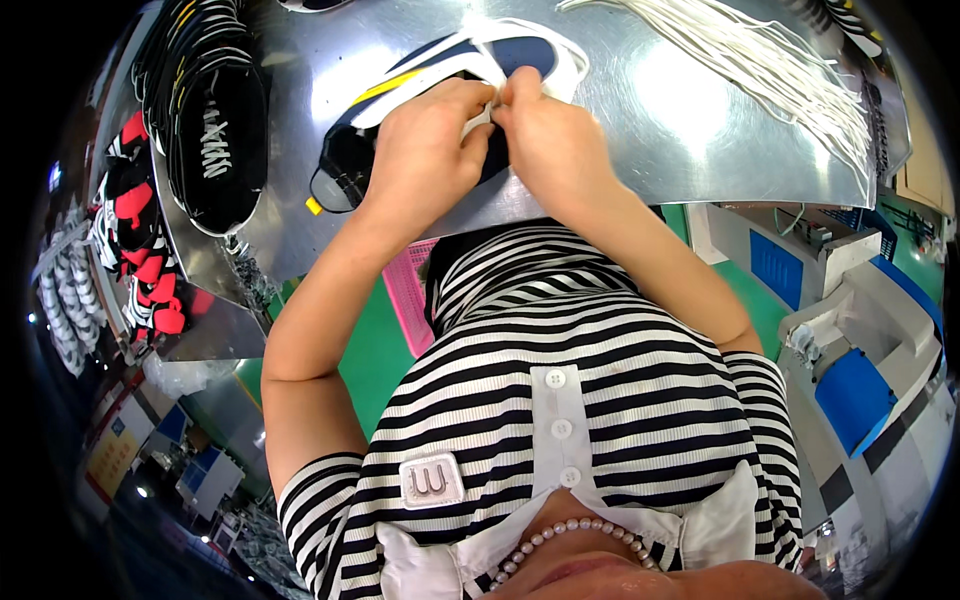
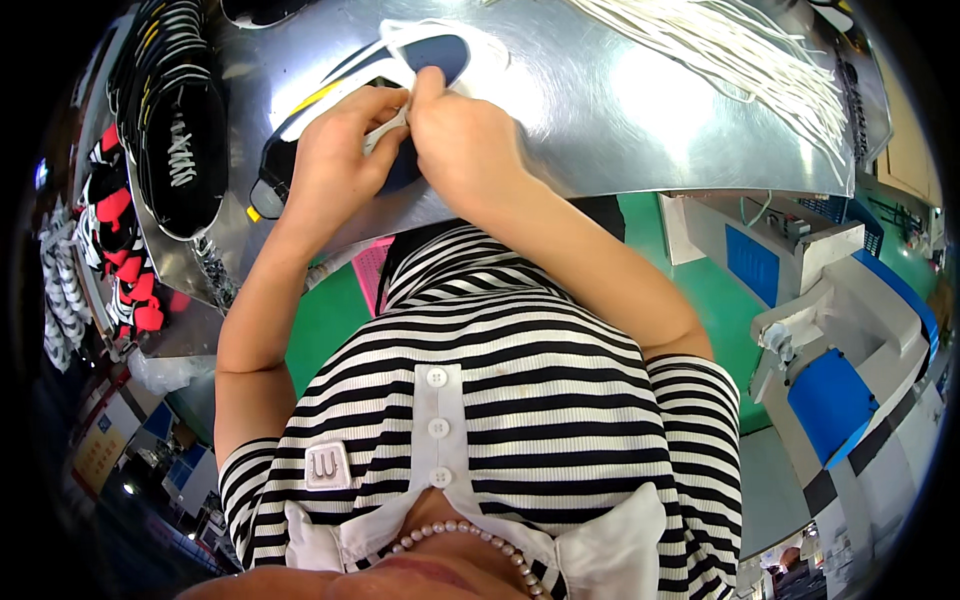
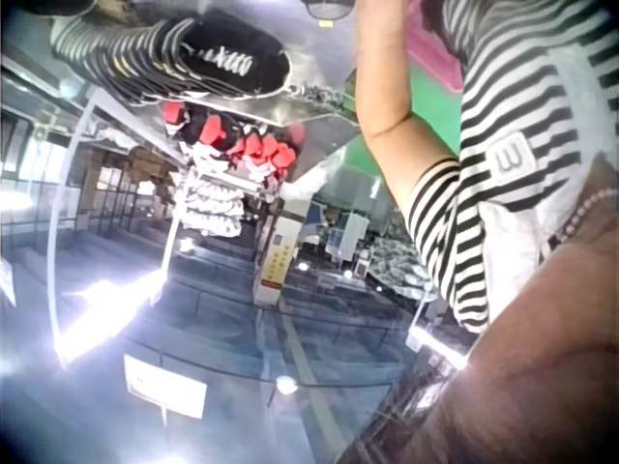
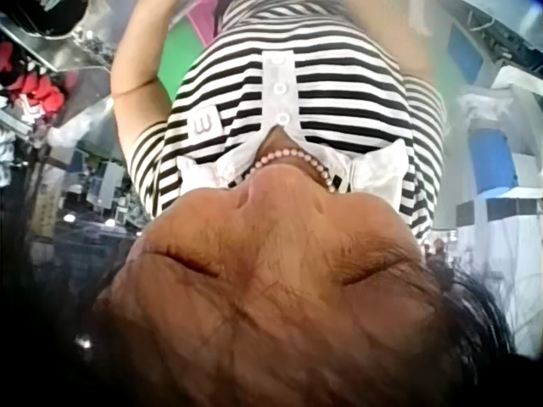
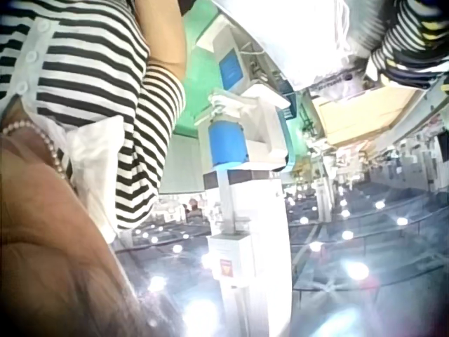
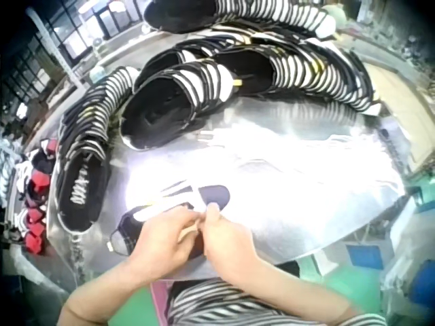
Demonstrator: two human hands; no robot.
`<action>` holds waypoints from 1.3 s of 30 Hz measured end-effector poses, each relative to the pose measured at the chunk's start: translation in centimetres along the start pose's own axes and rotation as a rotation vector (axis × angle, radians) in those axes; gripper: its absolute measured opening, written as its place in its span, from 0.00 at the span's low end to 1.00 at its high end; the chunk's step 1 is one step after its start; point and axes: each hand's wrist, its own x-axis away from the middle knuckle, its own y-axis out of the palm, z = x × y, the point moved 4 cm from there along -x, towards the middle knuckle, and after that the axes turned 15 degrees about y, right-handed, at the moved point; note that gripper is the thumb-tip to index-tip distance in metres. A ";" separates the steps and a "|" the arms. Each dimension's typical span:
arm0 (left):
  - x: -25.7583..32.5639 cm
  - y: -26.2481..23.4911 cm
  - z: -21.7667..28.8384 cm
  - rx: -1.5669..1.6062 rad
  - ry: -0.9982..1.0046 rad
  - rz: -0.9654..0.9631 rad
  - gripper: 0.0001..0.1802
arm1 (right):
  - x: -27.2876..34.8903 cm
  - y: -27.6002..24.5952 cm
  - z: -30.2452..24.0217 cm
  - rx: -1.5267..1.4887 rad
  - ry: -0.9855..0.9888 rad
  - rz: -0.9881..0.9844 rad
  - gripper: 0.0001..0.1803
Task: The person laces a blue and yellow shoe by threading a white lace through the eyelets one at a time and then places the laced shoe on top of a stack of black shoes.
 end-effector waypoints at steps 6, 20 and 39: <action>1.3 -0.6 0.9 -0.073 0.099 0.029 0.14 | -0.3 -0.8 0.0 -0.076 0.034 -0.153 0.13; 3.0 -1.3 4.5 -0.066 0.597 0.100 0.17 | -3.5 -6.2 6.9 -0.884 0.045 -0.475 0.14; 2.2 0.1 -3.9 0.878 -0.564 -0.334 0.14 | -0.5 -6.4 3.8 -0.646 0.073 -0.040 0.27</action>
